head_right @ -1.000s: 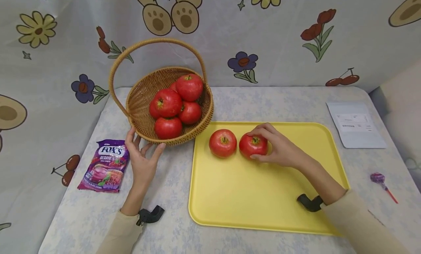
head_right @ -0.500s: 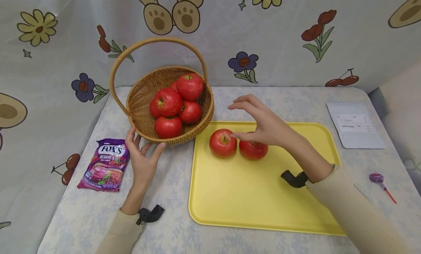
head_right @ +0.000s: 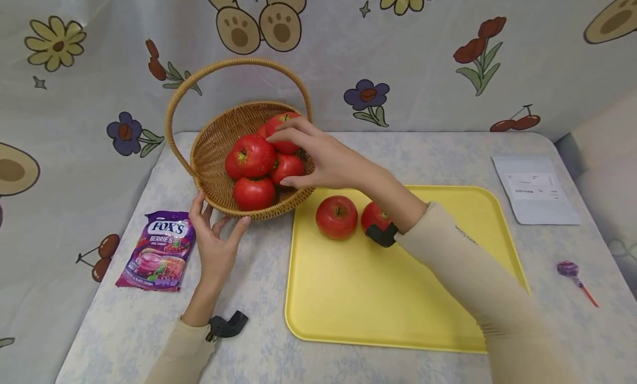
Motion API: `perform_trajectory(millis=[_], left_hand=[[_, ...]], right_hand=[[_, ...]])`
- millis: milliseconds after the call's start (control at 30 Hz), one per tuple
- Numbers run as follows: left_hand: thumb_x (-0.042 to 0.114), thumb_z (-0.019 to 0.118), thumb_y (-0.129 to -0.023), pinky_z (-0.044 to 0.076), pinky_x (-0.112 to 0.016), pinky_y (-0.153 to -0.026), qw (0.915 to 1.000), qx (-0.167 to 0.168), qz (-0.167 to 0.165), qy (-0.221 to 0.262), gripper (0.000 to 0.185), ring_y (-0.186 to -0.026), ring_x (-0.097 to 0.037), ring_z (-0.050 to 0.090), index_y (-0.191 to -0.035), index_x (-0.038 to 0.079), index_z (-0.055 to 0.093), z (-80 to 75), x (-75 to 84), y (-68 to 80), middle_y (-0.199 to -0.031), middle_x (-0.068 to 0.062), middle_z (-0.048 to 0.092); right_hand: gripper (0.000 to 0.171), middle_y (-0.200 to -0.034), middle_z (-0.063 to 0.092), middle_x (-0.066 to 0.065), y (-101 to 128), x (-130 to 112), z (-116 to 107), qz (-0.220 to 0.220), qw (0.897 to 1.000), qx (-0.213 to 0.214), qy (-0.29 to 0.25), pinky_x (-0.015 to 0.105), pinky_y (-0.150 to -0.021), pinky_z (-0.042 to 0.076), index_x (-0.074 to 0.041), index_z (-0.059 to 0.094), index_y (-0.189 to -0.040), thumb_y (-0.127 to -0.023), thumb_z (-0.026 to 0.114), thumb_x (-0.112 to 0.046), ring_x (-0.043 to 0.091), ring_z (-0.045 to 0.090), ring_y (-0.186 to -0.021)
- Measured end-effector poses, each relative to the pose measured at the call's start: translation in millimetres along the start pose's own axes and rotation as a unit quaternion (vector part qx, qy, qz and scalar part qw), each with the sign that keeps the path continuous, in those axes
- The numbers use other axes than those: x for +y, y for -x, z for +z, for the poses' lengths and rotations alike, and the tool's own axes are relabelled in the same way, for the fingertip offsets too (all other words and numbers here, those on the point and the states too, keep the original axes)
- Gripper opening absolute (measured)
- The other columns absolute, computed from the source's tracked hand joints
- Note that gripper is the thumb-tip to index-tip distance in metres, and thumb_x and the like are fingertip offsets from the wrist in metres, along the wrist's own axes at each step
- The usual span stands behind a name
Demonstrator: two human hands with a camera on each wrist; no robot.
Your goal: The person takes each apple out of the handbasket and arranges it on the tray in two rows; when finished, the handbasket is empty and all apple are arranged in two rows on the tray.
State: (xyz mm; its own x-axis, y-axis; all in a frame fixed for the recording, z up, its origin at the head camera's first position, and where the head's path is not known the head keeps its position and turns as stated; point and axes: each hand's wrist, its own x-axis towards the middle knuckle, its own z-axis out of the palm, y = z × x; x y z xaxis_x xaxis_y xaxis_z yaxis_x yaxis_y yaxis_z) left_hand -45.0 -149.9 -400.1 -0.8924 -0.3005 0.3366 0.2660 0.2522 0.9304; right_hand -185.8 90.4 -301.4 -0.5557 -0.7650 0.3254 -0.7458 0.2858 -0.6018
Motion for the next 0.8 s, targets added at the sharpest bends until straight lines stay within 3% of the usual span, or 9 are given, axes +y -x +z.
perform_trajectory(millis=[200,467,800], left_hand=[[0.0,0.076,-0.082,0.043,-0.036,-0.101,1.0,-0.002,-0.002,-0.005,0.092,-0.146,-0.039,0.022,-0.151,-0.004,0.015,-0.4,-1.4,0.1,-0.161,-0.019,0.011],[0.001,0.076,-0.083,0.042,-0.038,-0.102,0.9999,-0.004,-0.008,-0.01,0.092,-0.146,-0.037,0.021,-0.151,-0.002,0.014,-1.8,-3.1,0.1,-0.161,-0.017,0.01],[-0.001,0.075,-0.083,0.042,-0.042,-0.102,1.0,-0.004,-0.001,-0.003,0.091,-0.146,-0.038,0.021,-0.151,-0.004,0.014,-1.5,-3.5,-0.8,-0.161,-0.018,0.011]], right_hand=[[0.067,-0.146,0.04,0.004,-32,4,15,-0.003,1.0,-0.019,-0.025,0.043,-0.104,0.045,-0.015,0.052,-0.138,-0.081,0.08,-0.035,0.017,0.04,-0.133],[0.071,-0.149,0.038,0.005,-64,5,28,0.007,0.998,-0.054,0.01,0.039,-0.108,0.042,-0.019,0.049,-0.142,-0.08,0.079,-0.039,0.019,0.041,-0.135],[0.074,-0.156,0.03,0.007,-83,7,35,0.036,0.993,-0.113,0.026,0.043,-0.107,0.041,-0.023,0.045,-0.145,-0.081,0.079,-0.036,0.021,0.041,-0.136]])
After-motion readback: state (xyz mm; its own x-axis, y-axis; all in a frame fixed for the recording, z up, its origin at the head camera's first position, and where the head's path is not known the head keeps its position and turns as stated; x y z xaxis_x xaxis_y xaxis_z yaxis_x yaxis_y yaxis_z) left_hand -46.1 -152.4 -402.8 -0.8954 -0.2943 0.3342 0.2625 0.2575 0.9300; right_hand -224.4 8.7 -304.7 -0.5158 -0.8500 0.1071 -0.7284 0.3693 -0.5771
